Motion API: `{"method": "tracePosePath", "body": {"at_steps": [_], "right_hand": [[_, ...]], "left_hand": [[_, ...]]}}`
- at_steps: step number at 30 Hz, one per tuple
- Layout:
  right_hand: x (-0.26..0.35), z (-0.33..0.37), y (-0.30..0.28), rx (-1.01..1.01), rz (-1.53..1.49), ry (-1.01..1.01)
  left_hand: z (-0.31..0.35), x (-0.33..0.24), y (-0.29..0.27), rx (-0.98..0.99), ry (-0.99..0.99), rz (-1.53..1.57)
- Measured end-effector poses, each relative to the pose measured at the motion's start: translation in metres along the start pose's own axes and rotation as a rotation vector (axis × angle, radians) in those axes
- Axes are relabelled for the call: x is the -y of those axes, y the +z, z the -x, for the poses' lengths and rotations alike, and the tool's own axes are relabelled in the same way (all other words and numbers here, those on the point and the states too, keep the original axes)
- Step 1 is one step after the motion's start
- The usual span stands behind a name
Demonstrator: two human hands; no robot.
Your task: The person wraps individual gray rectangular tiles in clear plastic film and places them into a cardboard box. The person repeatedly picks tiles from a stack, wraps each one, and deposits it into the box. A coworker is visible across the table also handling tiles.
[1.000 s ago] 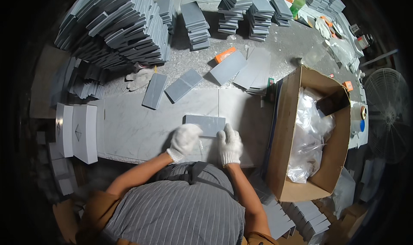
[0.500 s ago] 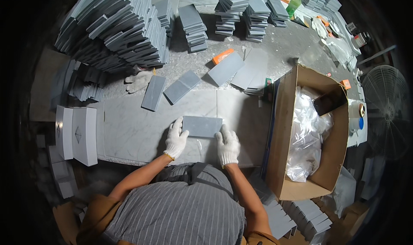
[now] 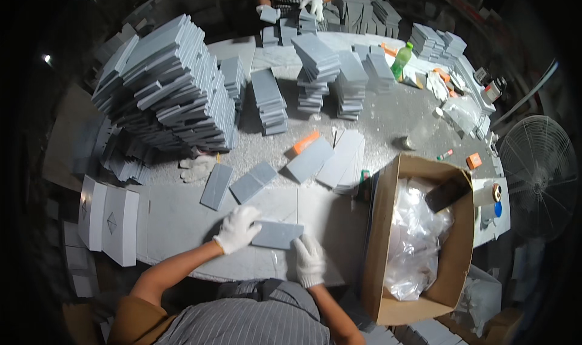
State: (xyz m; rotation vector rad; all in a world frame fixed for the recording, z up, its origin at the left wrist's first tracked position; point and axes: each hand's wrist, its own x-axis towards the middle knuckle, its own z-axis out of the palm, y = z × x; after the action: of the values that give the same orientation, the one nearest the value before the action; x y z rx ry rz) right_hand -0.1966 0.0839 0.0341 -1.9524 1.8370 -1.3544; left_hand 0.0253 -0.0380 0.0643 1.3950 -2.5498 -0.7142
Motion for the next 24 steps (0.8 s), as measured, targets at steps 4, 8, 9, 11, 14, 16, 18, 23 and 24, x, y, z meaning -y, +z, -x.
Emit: {"method": "tracePosePath", "body": {"at_steps": [4,8,9,11,14,16,18,23,24], "right_hand": [[-0.021,0.014,0.009,0.062,-0.060,0.179],[-0.022,0.005,0.010,-0.021,-0.088,0.023],[-0.019,-0.001,0.007,-0.005,-0.088,0.017],[-0.025,0.001,0.011,0.015,-0.102,0.022],[-0.025,-0.002,0.007,0.076,-0.139,0.100],[-0.026,-0.005,0.003,0.091,-0.136,0.106],[-0.029,-0.003,0.002,0.174,-0.121,0.157],[-0.030,0.010,0.005,0.205,-0.099,0.193],[-0.029,0.004,0.003,0.171,-0.083,0.170]], "left_hand": [[-0.152,0.001,-0.043,-0.304,-0.218,0.066],[-0.277,-0.027,-0.109,-0.385,-0.564,-0.097],[-0.299,-0.025,-0.119,-0.397,-0.649,-0.111],[-0.344,-0.025,-0.127,-0.415,-0.808,-0.130],[-0.388,-0.021,-0.118,-0.363,-0.998,-0.119],[-0.398,-0.012,-0.116,-0.340,-1.038,-0.098],[-0.406,0.003,-0.122,-0.336,-1.077,-0.078],[-0.410,-0.001,-0.126,-0.322,-1.146,0.017],[-0.411,-0.008,-0.131,-0.326,-1.137,0.041]]}}
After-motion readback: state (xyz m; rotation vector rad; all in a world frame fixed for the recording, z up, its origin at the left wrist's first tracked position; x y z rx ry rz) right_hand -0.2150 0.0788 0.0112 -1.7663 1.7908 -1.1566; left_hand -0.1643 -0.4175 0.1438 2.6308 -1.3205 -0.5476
